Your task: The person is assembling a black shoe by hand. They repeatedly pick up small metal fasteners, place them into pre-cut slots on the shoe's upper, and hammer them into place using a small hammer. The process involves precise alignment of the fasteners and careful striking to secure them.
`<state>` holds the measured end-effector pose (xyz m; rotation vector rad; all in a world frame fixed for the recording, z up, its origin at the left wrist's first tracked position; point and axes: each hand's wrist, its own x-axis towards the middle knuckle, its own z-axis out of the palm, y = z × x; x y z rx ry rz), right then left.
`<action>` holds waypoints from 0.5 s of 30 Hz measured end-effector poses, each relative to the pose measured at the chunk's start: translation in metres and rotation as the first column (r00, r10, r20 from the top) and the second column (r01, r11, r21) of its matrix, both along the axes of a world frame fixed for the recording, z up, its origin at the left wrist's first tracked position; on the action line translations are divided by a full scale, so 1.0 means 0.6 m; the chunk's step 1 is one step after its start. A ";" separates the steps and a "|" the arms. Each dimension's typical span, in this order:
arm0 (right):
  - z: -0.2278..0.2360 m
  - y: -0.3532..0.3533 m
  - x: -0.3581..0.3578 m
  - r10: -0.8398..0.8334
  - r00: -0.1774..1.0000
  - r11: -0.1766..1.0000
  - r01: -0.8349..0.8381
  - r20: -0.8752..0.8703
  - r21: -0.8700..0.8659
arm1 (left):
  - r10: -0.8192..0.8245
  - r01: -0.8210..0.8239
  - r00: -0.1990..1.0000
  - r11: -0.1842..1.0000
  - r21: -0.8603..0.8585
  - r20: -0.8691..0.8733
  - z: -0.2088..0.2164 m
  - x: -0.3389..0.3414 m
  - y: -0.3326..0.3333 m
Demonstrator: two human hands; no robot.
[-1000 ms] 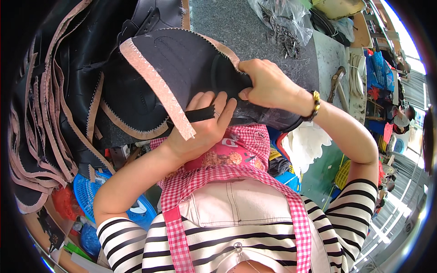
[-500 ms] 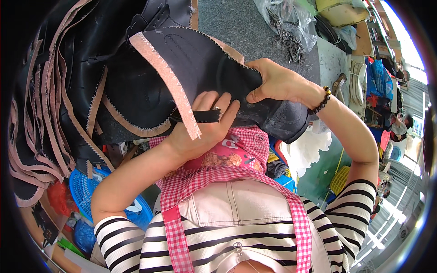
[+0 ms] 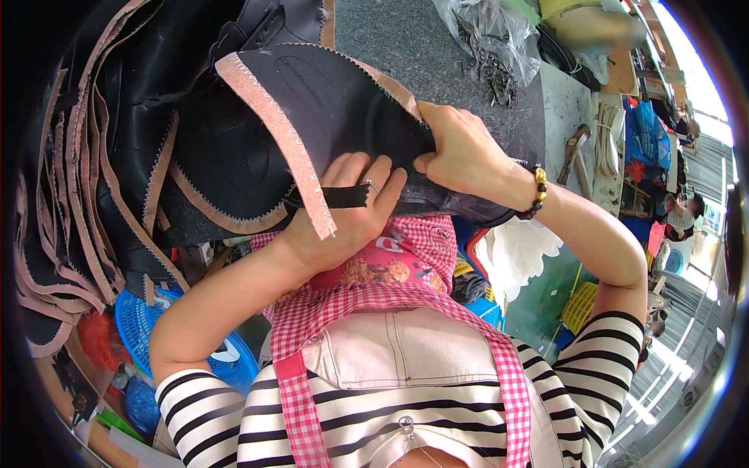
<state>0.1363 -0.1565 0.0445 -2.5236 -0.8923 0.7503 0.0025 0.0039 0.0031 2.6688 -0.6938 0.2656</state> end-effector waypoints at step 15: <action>-0.022 -0.023 0.044 0.049 0.932 0.993 -0.008 -0.359 0.115 | -0.020 -0.015 0.990 0.968 0.252 0.137 -0.011 -0.011 -0.008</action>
